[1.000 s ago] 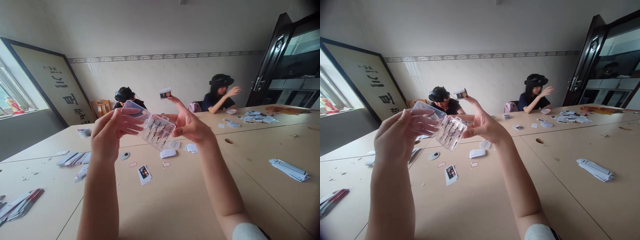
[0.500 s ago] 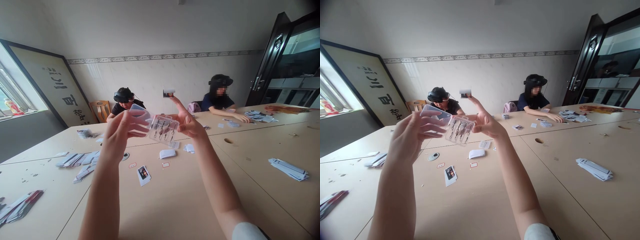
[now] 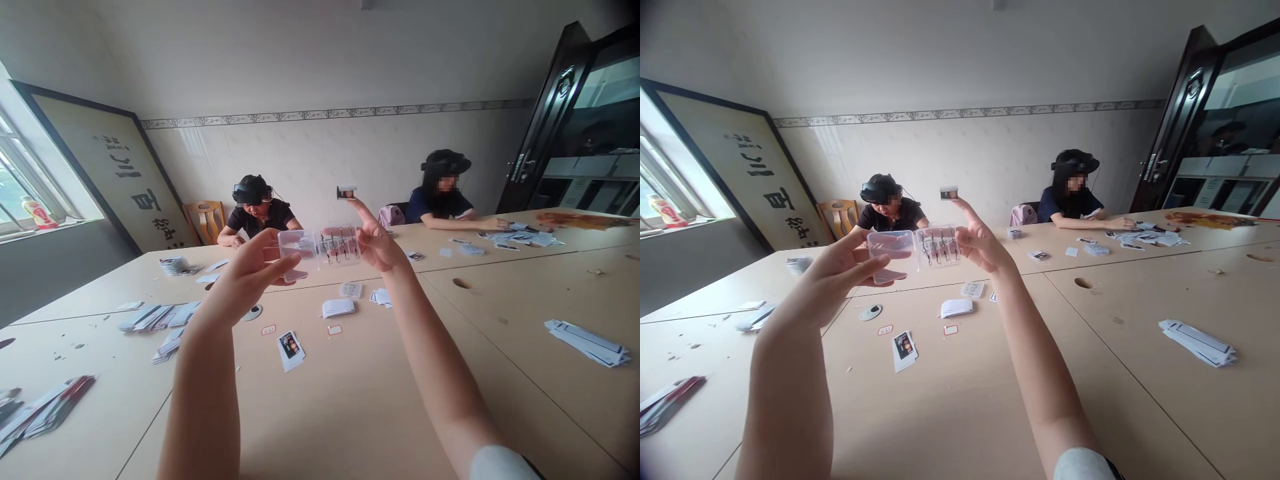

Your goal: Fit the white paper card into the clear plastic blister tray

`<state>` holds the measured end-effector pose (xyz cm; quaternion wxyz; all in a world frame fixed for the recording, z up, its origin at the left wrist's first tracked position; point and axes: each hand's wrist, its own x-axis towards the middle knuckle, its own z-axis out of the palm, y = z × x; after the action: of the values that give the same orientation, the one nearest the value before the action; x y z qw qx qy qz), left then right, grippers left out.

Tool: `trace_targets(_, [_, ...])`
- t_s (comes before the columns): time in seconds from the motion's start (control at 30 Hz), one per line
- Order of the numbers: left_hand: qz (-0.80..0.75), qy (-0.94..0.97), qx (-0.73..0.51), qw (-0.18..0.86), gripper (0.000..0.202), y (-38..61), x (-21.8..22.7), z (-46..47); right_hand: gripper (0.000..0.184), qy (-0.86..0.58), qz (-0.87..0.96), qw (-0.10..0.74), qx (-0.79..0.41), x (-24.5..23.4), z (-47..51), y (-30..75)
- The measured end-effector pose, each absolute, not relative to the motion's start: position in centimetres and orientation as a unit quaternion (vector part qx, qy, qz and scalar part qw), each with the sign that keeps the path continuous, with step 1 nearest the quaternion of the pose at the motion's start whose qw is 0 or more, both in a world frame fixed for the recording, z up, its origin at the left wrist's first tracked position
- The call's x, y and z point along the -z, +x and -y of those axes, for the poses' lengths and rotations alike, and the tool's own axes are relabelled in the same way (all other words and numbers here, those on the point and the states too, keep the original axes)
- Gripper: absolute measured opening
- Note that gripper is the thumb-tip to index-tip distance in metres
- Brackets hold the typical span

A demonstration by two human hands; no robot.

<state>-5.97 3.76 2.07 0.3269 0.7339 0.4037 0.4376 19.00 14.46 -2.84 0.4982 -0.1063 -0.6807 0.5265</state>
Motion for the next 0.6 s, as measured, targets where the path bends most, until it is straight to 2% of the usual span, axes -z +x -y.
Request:
trace_targets(0.2, [-0.388, 0.749, -0.436, 0.314, 0.037, -6.2, -2.5, -3.6, 0.108, -0.085, 0.678, 0.514, -0.518, 3.0, -14.4, 18.6])
trace_targets(0.37, [-0.368, 0.76, -0.455, 0.283, 0.032, -5.9, -2.5, -3.2, 0.11, -0.092, 0.682, 0.506, -0.521, 2.4, -13.6, 18.4])
trace_targets(0.6, [-0.426, 0.762, -0.466, 0.145, 0.037, -5.0, -1.8, -3.3, 0.114, -0.12, 0.69, 0.521, -0.487, 1.1, -11.6, 17.2])
